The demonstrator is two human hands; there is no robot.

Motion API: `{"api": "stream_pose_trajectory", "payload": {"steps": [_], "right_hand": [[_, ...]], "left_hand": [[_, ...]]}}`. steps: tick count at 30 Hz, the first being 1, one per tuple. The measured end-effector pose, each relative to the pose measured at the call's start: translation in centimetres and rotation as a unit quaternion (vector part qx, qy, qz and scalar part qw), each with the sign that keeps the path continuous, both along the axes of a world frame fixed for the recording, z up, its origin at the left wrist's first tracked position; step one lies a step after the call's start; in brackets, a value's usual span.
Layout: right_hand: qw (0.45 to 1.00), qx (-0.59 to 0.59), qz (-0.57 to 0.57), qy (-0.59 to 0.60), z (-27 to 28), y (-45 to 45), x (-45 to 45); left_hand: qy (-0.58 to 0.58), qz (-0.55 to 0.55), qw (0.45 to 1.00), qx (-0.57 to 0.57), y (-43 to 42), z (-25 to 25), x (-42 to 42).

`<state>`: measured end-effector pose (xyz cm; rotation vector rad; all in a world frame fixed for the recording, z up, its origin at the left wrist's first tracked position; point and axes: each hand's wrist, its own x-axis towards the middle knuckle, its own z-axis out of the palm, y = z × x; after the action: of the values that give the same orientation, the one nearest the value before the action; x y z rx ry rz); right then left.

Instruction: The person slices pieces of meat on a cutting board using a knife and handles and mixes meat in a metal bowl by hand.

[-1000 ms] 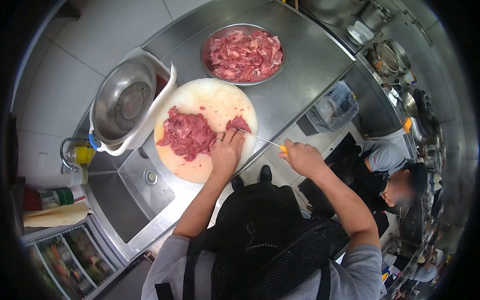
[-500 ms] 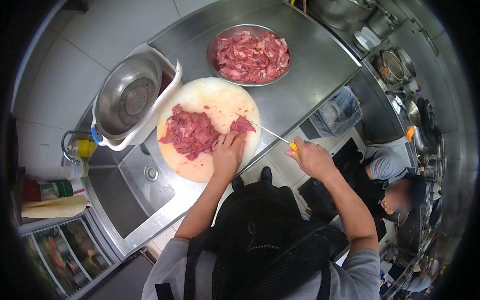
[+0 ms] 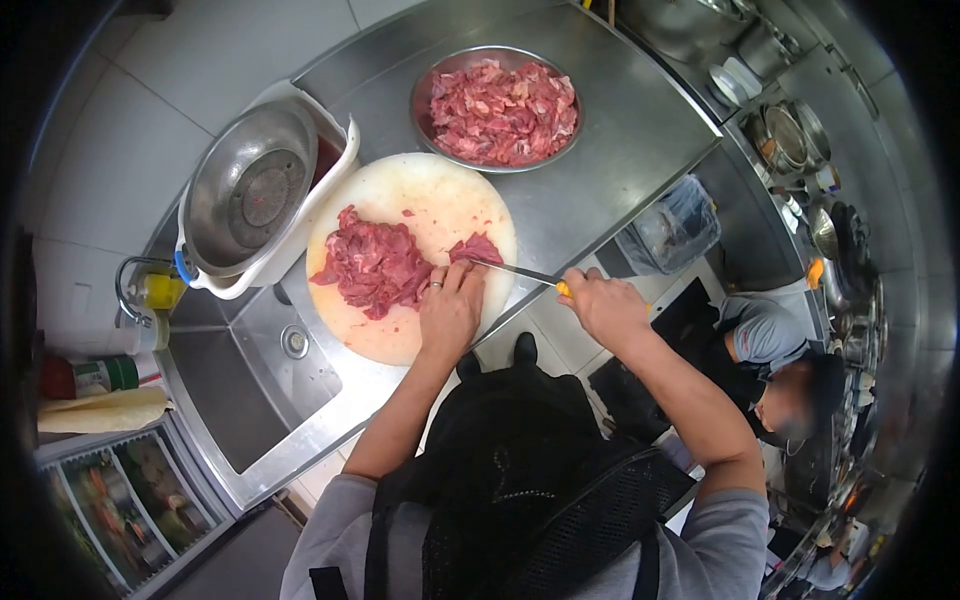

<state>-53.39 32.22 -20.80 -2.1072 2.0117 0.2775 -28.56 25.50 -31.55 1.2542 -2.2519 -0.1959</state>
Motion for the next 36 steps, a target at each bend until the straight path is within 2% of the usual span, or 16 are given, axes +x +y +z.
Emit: {"api": "stream_pose_trajectory", "payload": {"steps": [7, 10, 13, 15, 18, 19, 21, 24, 28, 30, 36], "right_hand": [[1.0, 0.01, -0.019, 0.008, 0.2, 0.2, -1.3], [0.999, 0.019, -0.006, -0.028, -0.8, -1.0, -1.9], [0.993, 0.078, -0.023, -0.086, -0.2, -1.4, -2.9], [0.955, 0.183, -0.052, -0.229, 0.4, -2.0, -3.3], [0.93, 0.238, -0.106, -0.259, 1.2, -2.0, -3.1], [0.929, 0.241, -0.104, -0.26, 1.1, -1.7, -3.4], [0.962, 0.132, -0.09, -0.223, 0.9, -0.8, -4.2], [0.975, 0.088, -0.115, -0.17, 1.6, -0.2, -4.8], [0.984, 0.051, -0.075, -0.152, 1.6, 1.1, -3.3], [0.988, 0.107, -0.086, -0.075, 3.4, 1.1, -0.6], [0.996, 0.055, -0.068, -0.019, 0.8, 0.8, 0.7]], "left_hand": [[-0.015, 0.002, 1.0, 0.016, 0.0, -0.1, 0.2], [-0.006, -0.002, 0.999, 0.033, 0.0, 0.4, 0.2], [0.01, -0.005, 1.0, 0.007, -0.3, 0.1, 0.4], [0.061, -0.009, 0.997, 0.035, -1.0, 0.2, 0.3], [0.063, 0.041, 0.994, 0.074, -1.6, 0.3, -0.5], [0.062, 0.043, 0.994, 0.075, -1.8, 0.2, -0.9], [0.085, 0.136, 0.981, 0.108, -2.6, -0.4, -1.8], [0.089, 0.175, 0.974, 0.115, -3.5, -0.8, -2.3], [0.07, 0.169, 0.972, 0.147, -4.2, -0.9, -2.0], [0.067, 0.17, 0.973, 0.141, -4.3, -0.9, -2.0], [0.051, 0.167, 0.973, 0.153, -3.5, -0.9, -2.1]]}}
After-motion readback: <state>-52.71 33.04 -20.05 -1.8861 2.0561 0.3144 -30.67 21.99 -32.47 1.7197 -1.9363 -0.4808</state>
